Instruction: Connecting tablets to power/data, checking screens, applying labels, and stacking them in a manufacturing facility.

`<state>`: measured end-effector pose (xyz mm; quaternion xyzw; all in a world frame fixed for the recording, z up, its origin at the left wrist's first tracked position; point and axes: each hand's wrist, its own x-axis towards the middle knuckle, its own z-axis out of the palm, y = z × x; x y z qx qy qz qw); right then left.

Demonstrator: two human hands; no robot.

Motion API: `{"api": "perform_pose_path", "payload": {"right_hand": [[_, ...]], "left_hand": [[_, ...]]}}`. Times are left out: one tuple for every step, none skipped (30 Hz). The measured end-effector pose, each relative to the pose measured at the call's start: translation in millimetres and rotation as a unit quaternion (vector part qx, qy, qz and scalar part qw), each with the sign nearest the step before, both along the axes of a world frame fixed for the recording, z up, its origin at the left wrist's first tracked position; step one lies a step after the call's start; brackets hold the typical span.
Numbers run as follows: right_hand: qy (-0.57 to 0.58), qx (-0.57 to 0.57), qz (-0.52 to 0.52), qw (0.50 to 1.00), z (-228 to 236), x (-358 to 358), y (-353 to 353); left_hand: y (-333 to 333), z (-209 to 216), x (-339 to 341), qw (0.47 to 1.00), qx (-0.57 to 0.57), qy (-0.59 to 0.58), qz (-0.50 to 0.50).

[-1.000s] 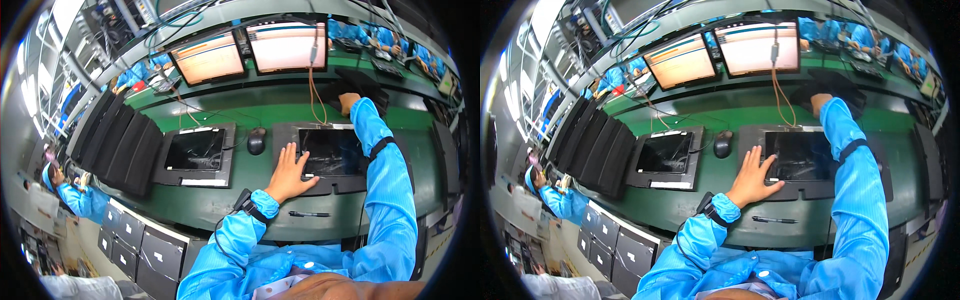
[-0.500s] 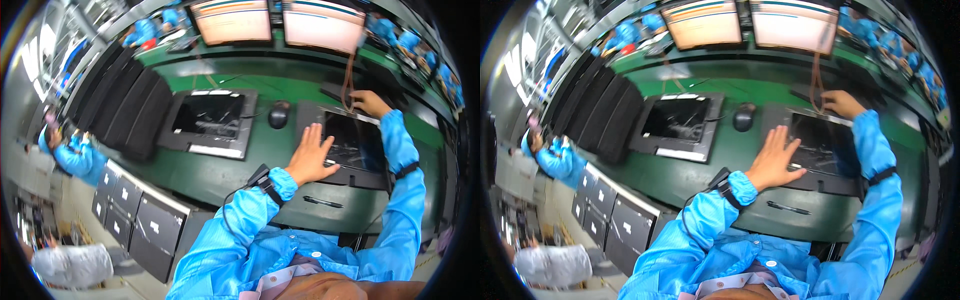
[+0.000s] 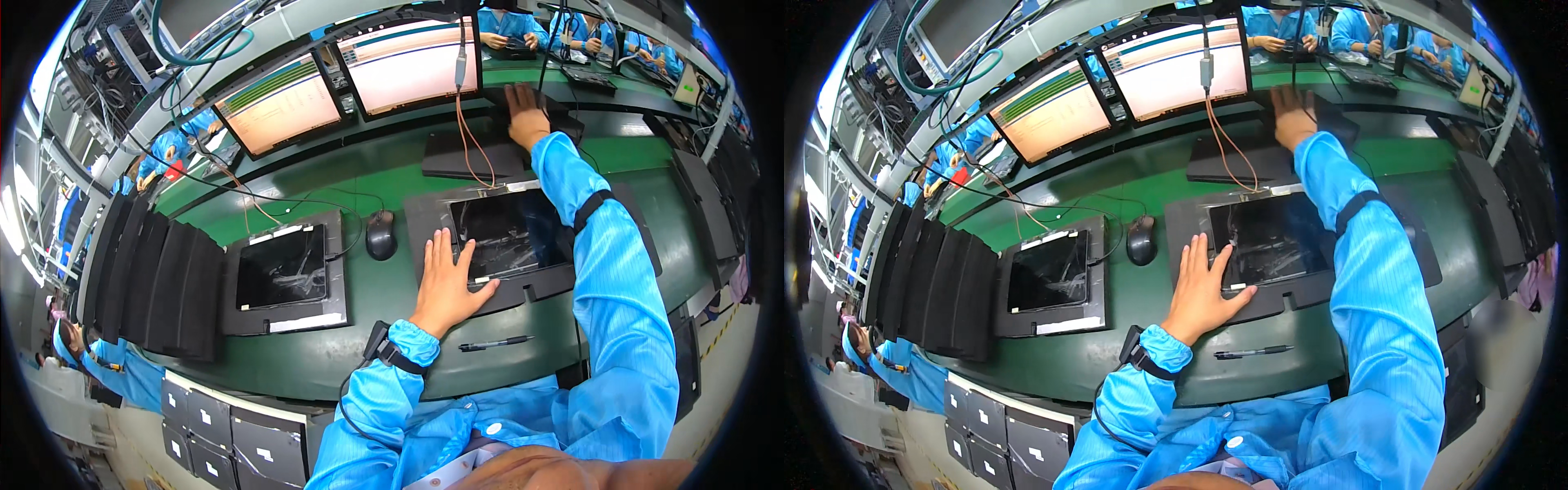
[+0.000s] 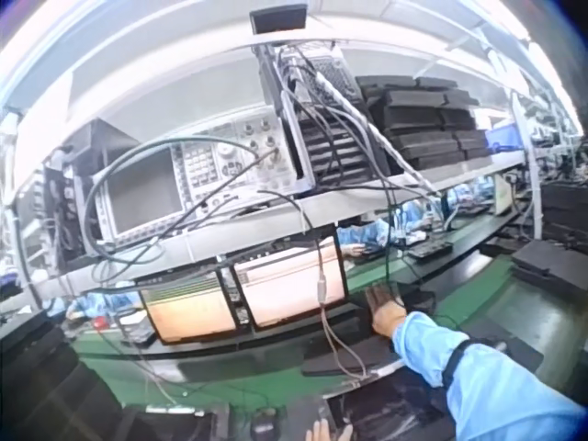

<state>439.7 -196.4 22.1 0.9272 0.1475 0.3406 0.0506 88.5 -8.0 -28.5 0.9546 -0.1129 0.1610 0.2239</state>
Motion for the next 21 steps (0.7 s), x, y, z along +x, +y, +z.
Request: {"api": "perform_pose_path", "payload": {"right_hand": [[0.027, -0.011, -0.024, 0.999, -4, 15, -10], [0.109, -0.002, -0.027, 0.994, -9, 29, -22], [0.189, 0.005, -0.03, 0.981, -7, 31, -24], [0.189, 0.003, -0.027, 0.982, -8, 33, -22], [0.185, -0.003, 0.009, 0.983, -11, 33, -24], [0.182, -0.011, 0.048, 0.982, -10, 27, -21], [0.185, -0.017, 0.051, 0.981, -7, 13, -14], [0.13, -0.02, 0.121, 0.984, -6, -1, -2], [0.074, -0.022, 0.187, 0.979, -1, -21, 11], [0.072, -0.038, 0.235, 0.969, 5, -46, 23], [0.071, -0.052, 0.277, 0.957, 11, -65, 32], [0.051, -0.079, 0.288, 0.953, 5, -67, 41], [0.024, -0.106, 0.299, 0.948, 4, -71, 51], [-0.026, -0.143, 0.268, 0.952, 6, -74, 58], [-0.026, -0.141, 0.267, 0.953, 7, -68, 61], [-0.082, -0.143, 0.235, 0.958, 9, -56, 59], [-0.137, -0.145, 0.202, 0.959, 13, -44, 57], [-0.14, -0.127, 0.158, 0.969, 18, -34, 55], [-0.141, -0.109, 0.116, 0.977, 21, -24, 51], [-0.125, -0.103, 0.086, 0.983, 24, -16, 46], [-0.11, -0.096, 0.057, 0.988, 24, -8, 41]], "left_hand": [[0, -1, 0, 1.0, 0.002, 0.005, 0.0], [0, -1, -1, 1.0, 0.001, 0.0, -0.001], [1, -2, -1, 1.0, -0.001, 0.0, 0.004], [0, -2, -1, 1.0, -0.005, 0.0, 0.001], [0, -1, -1, 1.0, -0.009, 0.0, -0.003], [1, 1, -3, 1.0, -0.014, 0.0, -0.002], [2, 1, -3, 1.0, -0.019, 0.002, 0.002], [3, 2, -3, 1.0, -0.017, -0.002, 0.004], [3, 1, -3, 1.0, -0.016, -0.006, 0.002], [5, -1, -2, 1.0, -0.015, -0.005, 0.008], [5, -1, 0, 1.0, -0.019, -0.003, 0.002], [5, -1, 1, 1.0, -0.012, -0.002, 0.007], [5, 1, 0, 1.0, -0.003, -0.008, 0.013], [5, 1, -3, 1.0, -0.003, -0.013, 0.015], [7, 1, -2, 1.0, -0.001, -0.013, 0.015], [5, 1, 0, 1.0, -0.007, -0.007, 0.008], [4, 1, 3, 1.0, -0.012, -0.002, 0.003], [3, 1, 4, 1.0, -0.011, -0.002, 0.002], [2, 0, 4, 1.0, -0.013, -0.004, 0.001], [0, 0, 4, 1.0, -0.016, -0.007, -0.002], [0, 0, 3, 1.0, -0.017, -0.007, 0.001]]}}
